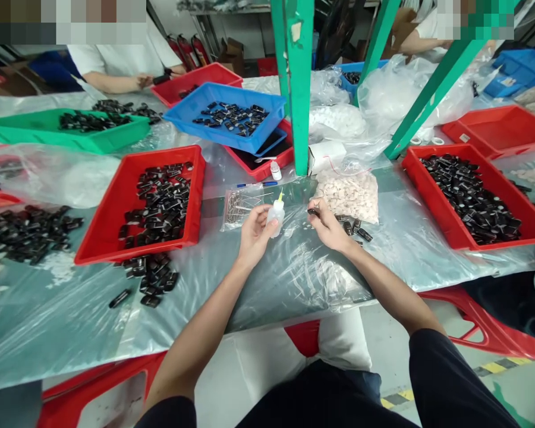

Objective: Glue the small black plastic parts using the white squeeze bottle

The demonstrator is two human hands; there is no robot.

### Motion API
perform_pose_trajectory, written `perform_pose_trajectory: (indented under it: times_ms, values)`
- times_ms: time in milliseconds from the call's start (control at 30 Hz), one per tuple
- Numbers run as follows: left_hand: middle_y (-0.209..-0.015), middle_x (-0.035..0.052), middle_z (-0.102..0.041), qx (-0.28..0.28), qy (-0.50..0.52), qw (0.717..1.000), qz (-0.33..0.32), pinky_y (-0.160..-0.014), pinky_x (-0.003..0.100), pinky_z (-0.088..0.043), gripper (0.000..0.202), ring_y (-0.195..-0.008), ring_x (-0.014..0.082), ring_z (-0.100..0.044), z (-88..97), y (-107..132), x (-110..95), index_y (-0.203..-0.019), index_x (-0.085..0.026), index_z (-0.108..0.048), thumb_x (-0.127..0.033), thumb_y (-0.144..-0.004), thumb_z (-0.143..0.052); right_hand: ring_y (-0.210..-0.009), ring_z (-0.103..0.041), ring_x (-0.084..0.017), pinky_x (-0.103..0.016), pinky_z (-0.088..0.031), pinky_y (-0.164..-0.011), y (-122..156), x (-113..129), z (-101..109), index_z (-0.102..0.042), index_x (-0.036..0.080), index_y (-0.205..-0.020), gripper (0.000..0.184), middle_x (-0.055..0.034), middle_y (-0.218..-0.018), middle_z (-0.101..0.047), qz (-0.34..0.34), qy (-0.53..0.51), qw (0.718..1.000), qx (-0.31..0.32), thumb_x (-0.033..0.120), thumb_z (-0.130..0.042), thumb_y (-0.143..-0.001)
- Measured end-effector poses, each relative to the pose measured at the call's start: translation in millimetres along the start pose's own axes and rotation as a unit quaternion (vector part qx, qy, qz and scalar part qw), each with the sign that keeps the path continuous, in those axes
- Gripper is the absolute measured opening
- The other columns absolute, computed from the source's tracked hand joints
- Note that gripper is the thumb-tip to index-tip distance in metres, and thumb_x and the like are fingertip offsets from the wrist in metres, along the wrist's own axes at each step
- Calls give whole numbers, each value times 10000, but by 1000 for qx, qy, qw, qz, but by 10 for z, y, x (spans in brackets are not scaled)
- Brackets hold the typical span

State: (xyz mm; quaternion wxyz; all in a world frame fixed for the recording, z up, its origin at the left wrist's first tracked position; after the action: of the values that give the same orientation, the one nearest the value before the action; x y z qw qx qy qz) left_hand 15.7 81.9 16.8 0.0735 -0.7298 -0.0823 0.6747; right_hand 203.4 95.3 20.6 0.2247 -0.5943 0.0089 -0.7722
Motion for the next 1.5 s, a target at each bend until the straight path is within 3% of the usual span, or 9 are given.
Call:
perform_pose_trajectory:
  times_ms: [100, 200, 433, 733, 1500]
  values:
    - [-889, 31, -722, -2, -13, 1000, -2, -657, 273, -547, 457, -723, 156, -663, -12, 13, -8, -1049, -209, -678, -536, -770, -834, -740, -457, -155, -309, -405, -714, -37, -57, 41, -452, 221, -1038, 177, -4, -871, -481, 15, 0, 1000, -22, 398, -469, -1037]
    - [-881, 29, -716, 1, -40, 999, 0, -609, 266, -520, 444, -654, 138, -628, -29, 22, 17, -1024, -200, -711, -552, -775, -818, -750, -490, -150, -293, -405, -682, -62, -111, -9, -504, 207, -1038, 325, -11, -870, -521, 15, -53, 998, -2, 529, -542, -1012]
    - [-707, -14, -637, -17, -57, 998, -3, -528, 249, -448, 409, -531, 113, -539, 89, -17, 48, -977, -202, -718, -565, -802, -784, -570, -377, -106, -265, -320, -522, -70, -207, -91, -535, 216, -983, 573, 43, -722, -392, -76, -184, 980, 13, 784, -551, -908]
    - [-766, 13, -683, -5, -92, 995, -37, -526, 260, -439, 424, -545, 120, -557, 45, -15, -151, -929, -195, -719, -588, -783, -785, -518, -310, -88, -246, -215, -470, -53, -199, -89, -521, 225, -989, 583, 62, -683, -355, -101, -226, 968, 27, 785, -622, -866]
    - [-880, 56, -742, 6, -127, 991, -38, -573, 275, -488, 448, -673, 169, -638, 52, -30, -190, -894, -186, -734, -613, -768, -779, -604, -367, -141, -288, -289, -532, -41, -75, -14, -555, 227, -974, 576, 28, -704, -385, -66, -156, 985, 13, 798, -548, -902]
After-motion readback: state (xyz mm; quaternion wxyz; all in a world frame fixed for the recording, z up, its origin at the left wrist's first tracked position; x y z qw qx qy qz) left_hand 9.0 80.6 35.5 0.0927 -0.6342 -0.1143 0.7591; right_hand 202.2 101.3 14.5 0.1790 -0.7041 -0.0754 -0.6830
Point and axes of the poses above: each hand's wrist, its own y-axis away from the middle knuckle, its own z-axis out of the back of the hand, x = y × z, the point moved 10 cm from there along -y, towards the middle knuckle
